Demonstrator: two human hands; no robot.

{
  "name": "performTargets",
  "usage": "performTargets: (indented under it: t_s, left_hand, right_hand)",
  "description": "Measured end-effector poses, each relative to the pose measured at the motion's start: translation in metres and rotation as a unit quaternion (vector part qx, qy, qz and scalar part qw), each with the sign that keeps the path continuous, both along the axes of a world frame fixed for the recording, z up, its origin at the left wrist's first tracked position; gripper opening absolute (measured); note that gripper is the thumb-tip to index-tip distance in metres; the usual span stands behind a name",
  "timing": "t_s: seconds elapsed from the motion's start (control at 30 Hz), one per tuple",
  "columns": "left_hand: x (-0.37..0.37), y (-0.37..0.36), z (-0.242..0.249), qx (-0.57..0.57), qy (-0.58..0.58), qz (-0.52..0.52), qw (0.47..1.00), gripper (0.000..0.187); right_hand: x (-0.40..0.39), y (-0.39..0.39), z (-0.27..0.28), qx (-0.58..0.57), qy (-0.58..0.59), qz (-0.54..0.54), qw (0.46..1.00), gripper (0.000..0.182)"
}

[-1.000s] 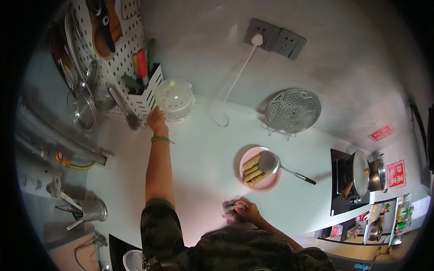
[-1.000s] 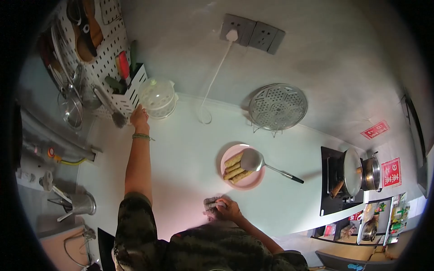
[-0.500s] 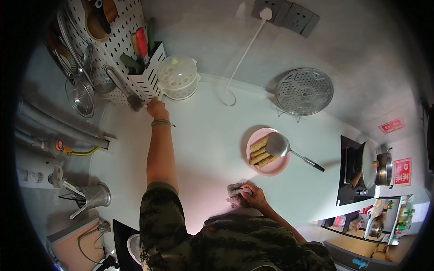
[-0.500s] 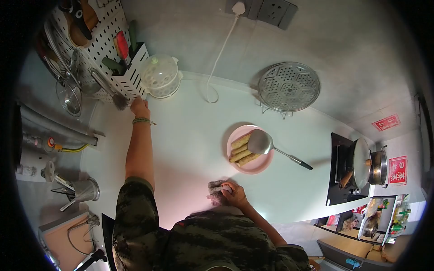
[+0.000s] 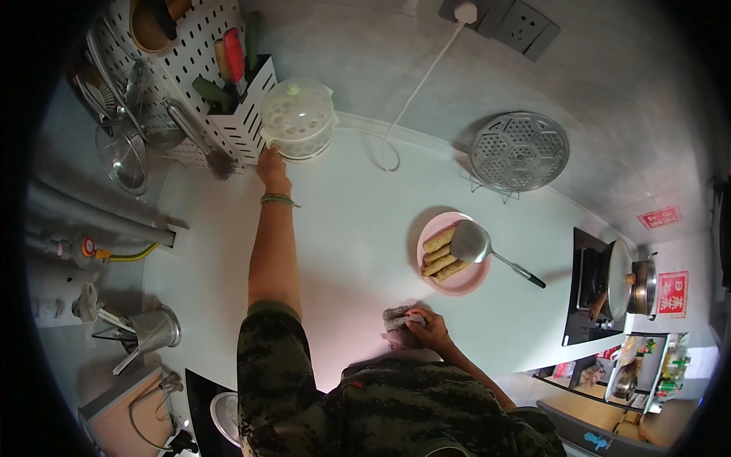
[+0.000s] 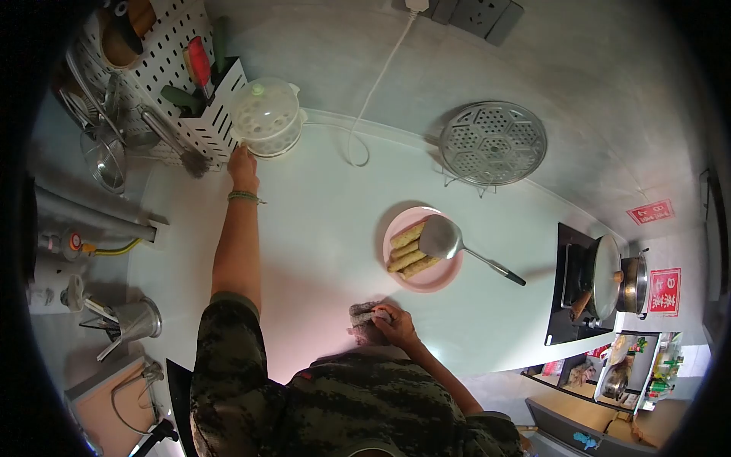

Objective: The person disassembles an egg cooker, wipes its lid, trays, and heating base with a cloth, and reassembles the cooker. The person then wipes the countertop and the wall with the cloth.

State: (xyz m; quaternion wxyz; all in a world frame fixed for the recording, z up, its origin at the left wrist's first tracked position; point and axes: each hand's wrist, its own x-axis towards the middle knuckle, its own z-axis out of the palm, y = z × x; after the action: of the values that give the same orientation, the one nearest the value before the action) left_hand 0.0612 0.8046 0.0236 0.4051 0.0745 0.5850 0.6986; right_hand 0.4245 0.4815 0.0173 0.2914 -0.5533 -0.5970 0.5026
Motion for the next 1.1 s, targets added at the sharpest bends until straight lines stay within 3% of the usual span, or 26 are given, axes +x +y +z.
performTargets:
  t_s: [0.1, 0.2, 0.33, 0.53, 0.73, 0.83, 0.93, 1.1]
  left_hand:
    - [-0.005, 0.009, -0.015, -0.003, -0.017, 0.021, 1.0, 0.018]
    - [-0.004, 0.005, -0.02, -0.049, 0.047, -0.014, 0.998, 0.019]
    - [0.008, 0.006, -0.007, -0.046, -0.083, 0.032, 0.995, 0.027]
    - [0.005, 0.013, 0.001, -0.093, -0.041, 0.032, 0.994, 0.028]
    - [0.01, 0.016, -0.014, -0.035, 0.059, 0.072, 0.995, 0.02]
    - [0.015, 0.006, 0.006, -0.096, 0.061, 0.045, 0.992, 0.017]
    - [0.015, 0.008, -0.001, -0.047, 0.008, 0.072, 0.996, 0.017]
    - [0.011, 0.007, -0.012, -0.079, 0.034, 0.049, 0.995, 0.02]
  right_hand:
    - [0.001, -0.001, 0.002, -0.006, -0.021, 0.004, 1.0, 0.026]
    - [0.001, -0.001, -0.002, 0.012, -0.013, 0.004, 1.0, 0.025]
    - [0.0, 0.0, 0.001, -0.003, -0.014, 0.0, 1.0, 0.024]
    - [-0.002, 0.001, 0.006, -0.007, -0.016, -0.003, 1.0, 0.023]
    - [-0.001, 0.0, 0.001, -0.012, 0.002, -0.006, 1.0, 0.023]
    - [-0.002, 0.001, 0.001, -0.02, 0.0, -0.008, 1.0, 0.023]
    - [0.001, 0.0, -0.002, -0.015, 0.005, -0.011, 1.0, 0.024]
    - [0.001, -0.002, -0.003, -0.007, 0.005, -0.012, 1.0, 0.026]
